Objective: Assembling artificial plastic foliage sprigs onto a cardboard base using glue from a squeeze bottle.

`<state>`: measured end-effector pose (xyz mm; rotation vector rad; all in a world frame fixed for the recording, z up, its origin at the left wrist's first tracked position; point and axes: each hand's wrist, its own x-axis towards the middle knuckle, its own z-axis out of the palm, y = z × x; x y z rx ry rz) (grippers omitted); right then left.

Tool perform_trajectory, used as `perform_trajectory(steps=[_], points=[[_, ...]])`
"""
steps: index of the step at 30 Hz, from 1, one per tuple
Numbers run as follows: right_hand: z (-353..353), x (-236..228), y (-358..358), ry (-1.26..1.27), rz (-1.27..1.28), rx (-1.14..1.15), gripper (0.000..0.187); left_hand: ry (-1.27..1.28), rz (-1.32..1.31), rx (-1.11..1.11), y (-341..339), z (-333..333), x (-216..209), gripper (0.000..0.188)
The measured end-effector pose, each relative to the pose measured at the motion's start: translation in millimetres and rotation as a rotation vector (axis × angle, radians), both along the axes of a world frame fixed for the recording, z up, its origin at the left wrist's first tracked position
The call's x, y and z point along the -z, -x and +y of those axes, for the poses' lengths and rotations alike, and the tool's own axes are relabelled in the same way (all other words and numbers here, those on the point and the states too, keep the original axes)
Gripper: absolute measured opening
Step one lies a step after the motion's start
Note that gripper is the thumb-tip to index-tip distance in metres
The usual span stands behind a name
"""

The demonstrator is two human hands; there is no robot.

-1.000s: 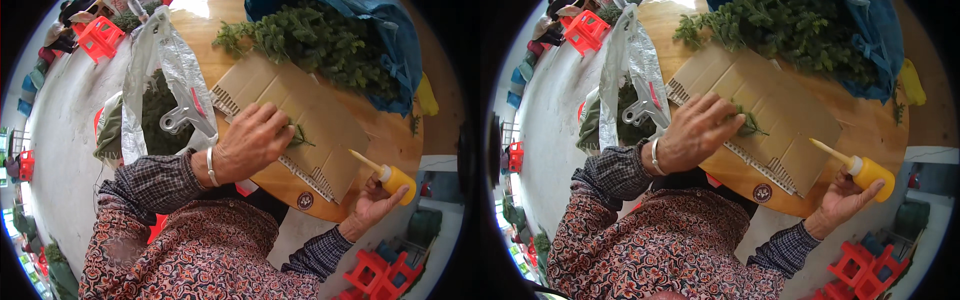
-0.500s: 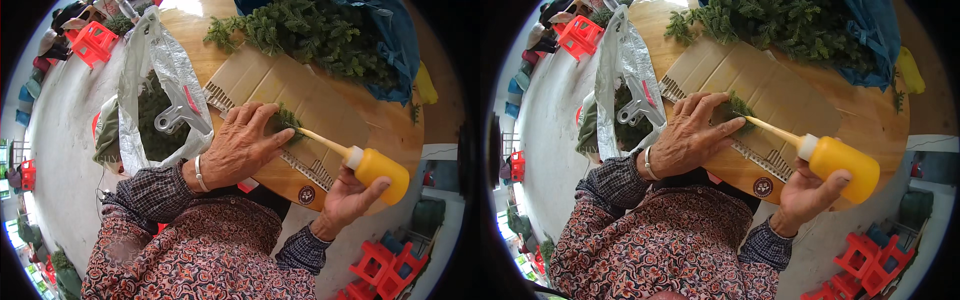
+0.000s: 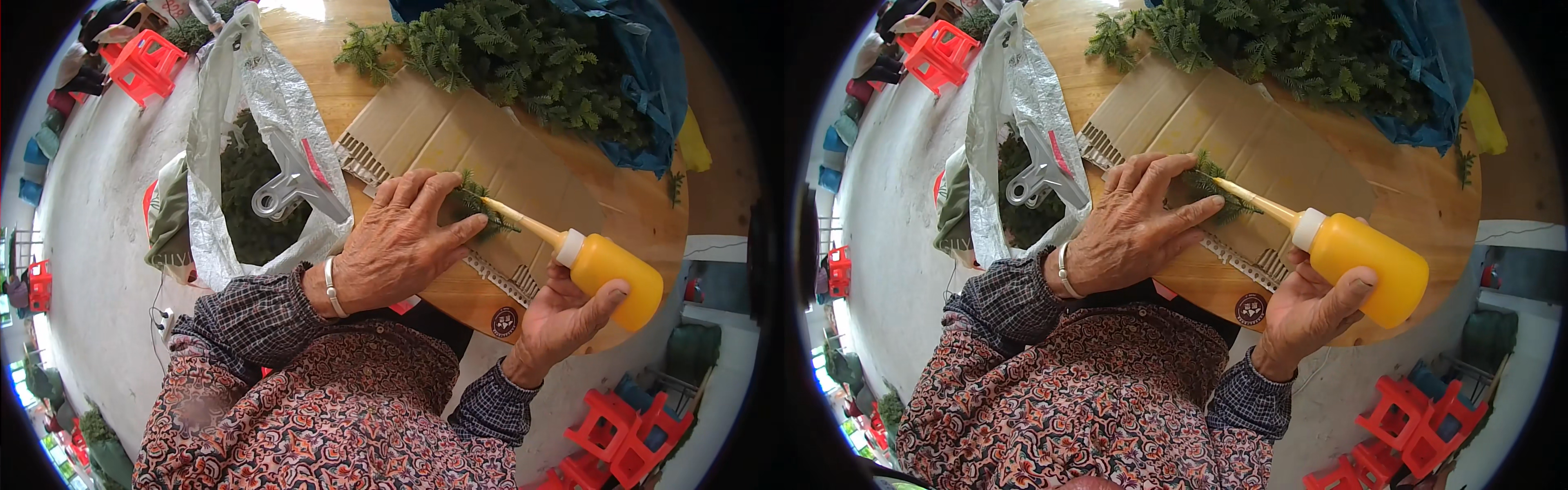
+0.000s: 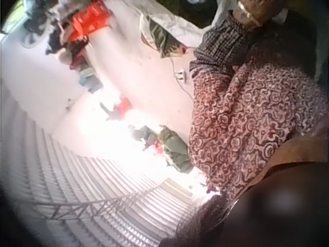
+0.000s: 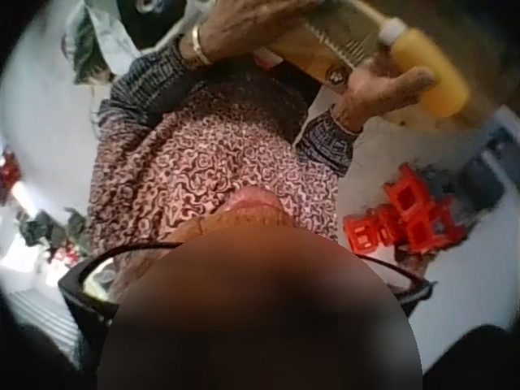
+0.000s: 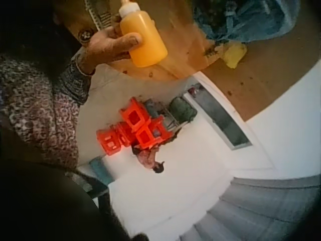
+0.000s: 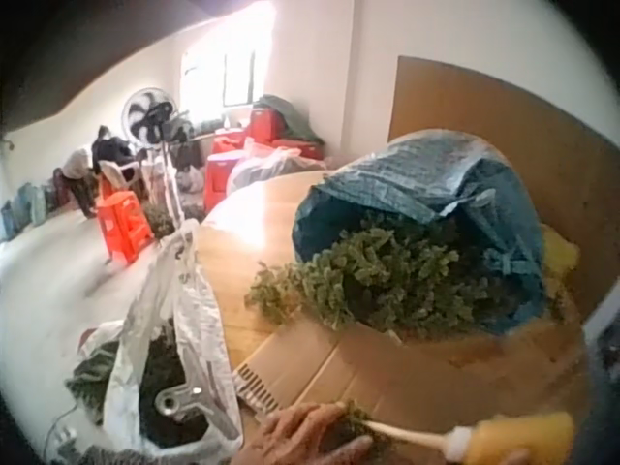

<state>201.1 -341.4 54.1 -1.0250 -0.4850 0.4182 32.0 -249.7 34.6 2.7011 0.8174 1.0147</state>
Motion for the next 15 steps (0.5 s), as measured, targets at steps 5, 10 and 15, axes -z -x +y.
perform_trajectory(steps=[5,10,15], points=[[-1,2,-4,0.003,-0.018,-0.005,0.051,0.015,0.007,0.002,-3,-1,1,0.030],[-5,2,-7,0.019,-0.079,0.002,0.053,0.027,0.019,0.014,-4,0,0,0.030],[-9,2,-11,0.020,-0.081,0.000,0.054,0.024,0.040,0.019,-2,1,1,0.030]])
